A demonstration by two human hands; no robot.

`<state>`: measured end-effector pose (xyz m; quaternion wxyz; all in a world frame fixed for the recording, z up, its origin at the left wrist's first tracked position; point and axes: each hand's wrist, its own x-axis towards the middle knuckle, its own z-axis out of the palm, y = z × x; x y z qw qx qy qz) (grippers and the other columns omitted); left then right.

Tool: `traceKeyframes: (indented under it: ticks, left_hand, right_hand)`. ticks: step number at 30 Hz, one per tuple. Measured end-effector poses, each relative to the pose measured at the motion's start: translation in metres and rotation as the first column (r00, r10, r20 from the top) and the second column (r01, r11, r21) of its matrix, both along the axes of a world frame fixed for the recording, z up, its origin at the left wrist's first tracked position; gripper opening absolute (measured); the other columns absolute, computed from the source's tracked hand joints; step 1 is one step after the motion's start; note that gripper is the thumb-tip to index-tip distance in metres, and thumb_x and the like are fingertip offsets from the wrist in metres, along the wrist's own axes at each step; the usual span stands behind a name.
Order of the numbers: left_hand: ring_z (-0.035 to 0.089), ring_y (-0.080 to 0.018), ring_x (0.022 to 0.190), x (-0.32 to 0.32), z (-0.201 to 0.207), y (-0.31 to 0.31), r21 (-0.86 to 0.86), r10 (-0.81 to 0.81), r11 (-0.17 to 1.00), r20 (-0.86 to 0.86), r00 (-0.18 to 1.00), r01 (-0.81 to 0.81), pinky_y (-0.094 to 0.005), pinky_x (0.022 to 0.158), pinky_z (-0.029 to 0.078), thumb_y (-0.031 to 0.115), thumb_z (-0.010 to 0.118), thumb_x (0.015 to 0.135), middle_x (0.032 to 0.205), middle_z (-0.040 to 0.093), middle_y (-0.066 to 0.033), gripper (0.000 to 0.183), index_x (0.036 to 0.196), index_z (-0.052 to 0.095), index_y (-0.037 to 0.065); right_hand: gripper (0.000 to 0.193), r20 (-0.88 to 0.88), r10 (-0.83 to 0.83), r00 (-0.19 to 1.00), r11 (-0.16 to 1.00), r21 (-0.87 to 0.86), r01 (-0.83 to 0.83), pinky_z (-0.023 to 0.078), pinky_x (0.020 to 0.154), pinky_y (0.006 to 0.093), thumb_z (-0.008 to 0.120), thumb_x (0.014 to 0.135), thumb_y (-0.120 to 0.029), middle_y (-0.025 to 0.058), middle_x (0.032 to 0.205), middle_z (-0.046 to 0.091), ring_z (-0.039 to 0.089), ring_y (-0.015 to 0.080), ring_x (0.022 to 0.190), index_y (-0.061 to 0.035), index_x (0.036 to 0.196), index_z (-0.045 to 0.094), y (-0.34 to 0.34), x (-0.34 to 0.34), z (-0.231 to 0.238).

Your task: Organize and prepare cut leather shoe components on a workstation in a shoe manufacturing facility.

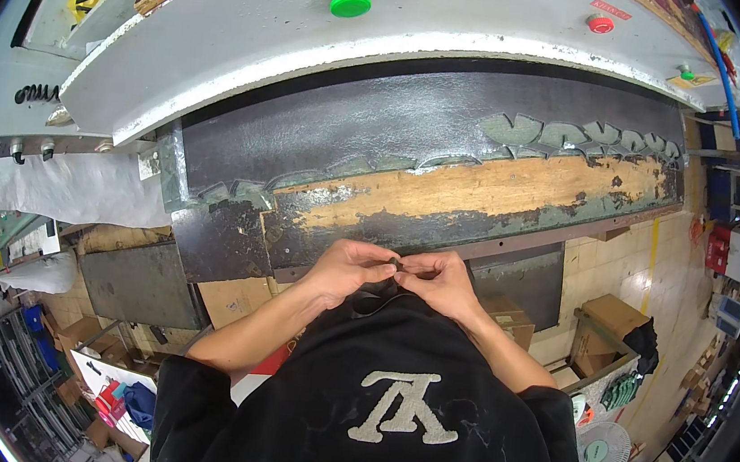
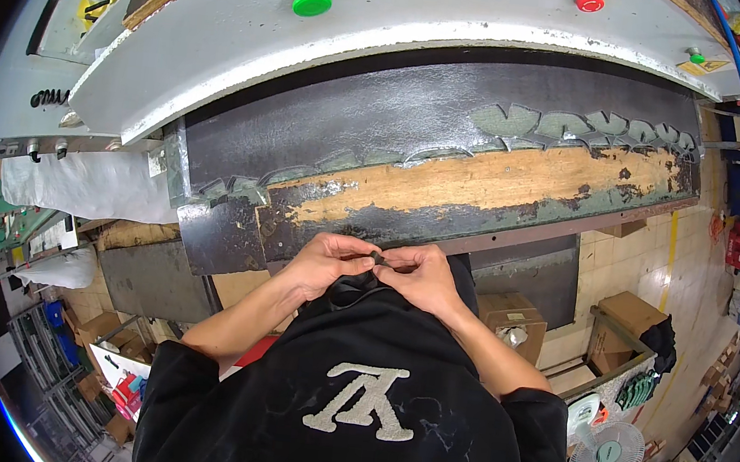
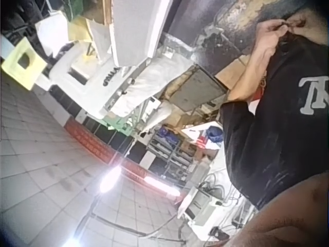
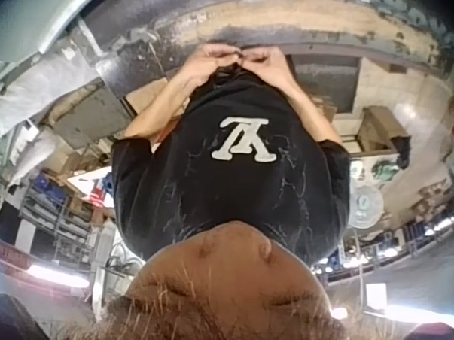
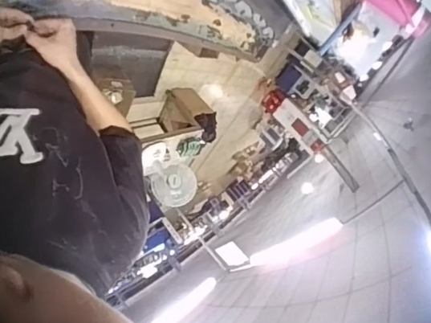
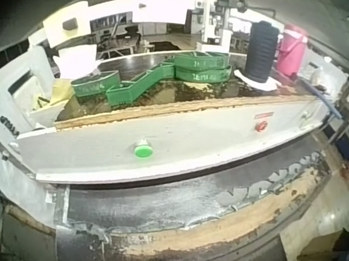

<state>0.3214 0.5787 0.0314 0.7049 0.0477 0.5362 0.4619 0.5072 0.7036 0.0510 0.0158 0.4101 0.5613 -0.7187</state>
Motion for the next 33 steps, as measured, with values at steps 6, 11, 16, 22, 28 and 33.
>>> traceKeyframes:
  ticks: [6, 11, 16, 22, 28, 33]
  left_hand:
    - [0.073, -0.0158, 0.100, 0.007, 0.013, 0.005, -0.044, -0.018, 0.999, -0.036, 0.999, 0.017, -0.0273, 0.088, 0.058, 0.001, 0.081, 0.094, 0.110, 0.078, -0.0099, 0.026, 0.119, 0.077, -0.004]
    - [0.072, -0.0146, 0.100, 0.006, 0.012, 0.003, -0.059, -0.030, 0.998, -0.124, 0.992, 0.023, -0.0277, 0.087, 0.058, 0.002, 0.081, 0.094, 0.108, 0.078, -0.0091, 0.025, 0.118, 0.077, -0.004]
    - [0.072, -0.0141, 0.102, -0.001, 0.014, 0.008, -0.021, -0.074, 0.997, -0.085, 0.994, 0.072, -0.0276, 0.093, 0.057, 0.002, 0.081, 0.093, 0.110, 0.078, -0.0079, 0.026, 0.119, 0.078, 0.000]
    - [0.072, -0.0171, 0.106, 0.002, 0.015, -0.001, -0.053, -0.082, 0.996, -0.101, 0.992, 0.076, -0.0296, 0.095, 0.057, 0.003, 0.081, 0.093, 0.114, 0.078, -0.0121, 0.028, 0.120, 0.078, -0.003]
    - [0.071, -0.0135, 0.101, 0.000, 0.008, -0.005, -0.069, -0.030, 0.997, 0.013, 0.999, 0.031, -0.0287, 0.093, 0.057, 0.003, 0.082, 0.093, 0.109, 0.079, -0.0071, 0.028, 0.121, 0.079, 0.001]
    - [0.072, -0.0143, 0.100, 0.003, 0.012, -0.006, -0.088, -0.055, 0.995, -0.032, 0.998, 0.052, -0.0290, 0.091, 0.057, 0.005, 0.081, 0.095, 0.109, 0.079, -0.0067, 0.027, 0.121, 0.078, 0.000]
  right_hand:
    - [0.027, 0.043, -0.033, 0.999, 0.997, -0.064, 0.036, 0.059, 0.081, 0.0272, 0.081, 0.088, -0.002, 0.0123, 0.098, 0.081, 0.074, 0.0128, 0.086, 0.0064, 0.113, 0.079, 0.004, 0.010, -0.001]
    - [0.030, -0.011, -0.056, 0.998, 0.998, 0.026, 0.056, 0.060, 0.080, 0.0296, 0.087, 0.086, -0.017, 0.0117, 0.094, 0.082, 0.076, 0.0147, 0.085, 0.0041, 0.108, 0.081, 0.004, 0.020, -0.006]
    - [0.035, -0.048, 0.120, 0.992, 0.988, 0.105, -0.114, 0.061, 0.083, 0.0325, 0.088, 0.089, -0.018, 0.0142, 0.096, 0.082, 0.077, 0.0174, 0.087, 0.0057, 0.112, 0.079, 0.009, -0.004, -0.001]
    - [0.034, -0.079, 0.132, 0.988, 0.991, 0.020, -0.131, 0.061, 0.083, 0.0321, 0.088, 0.090, -0.019, 0.0160, 0.100, 0.082, 0.077, 0.0149, 0.090, 0.0050, 0.112, 0.080, 0.008, 0.002, -0.003]
    - [0.030, -0.017, 0.086, 0.996, 0.996, -0.027, -0.086, 0.060, 0.083, 0.0294, 0.087, 0.091, -0.013, 0.0128, 0.101, 0.082, 0.075, 0.0121, 0.089, 0.0044, 0.114, 0.080, 0.001, 0.002, 0.005]
    - [0.027, 0.007, 0.034, 0.999, 0.999, -0.031, -0.034, 0.059, 0.082, 0.0266, 0.085, 0.092, -0.007, 0.0096, 0.101, 0.082, 0.072, 0.0091, 0.090, 0.0037, 0.115, 0.079, -0.005, 0.008, 0.005]
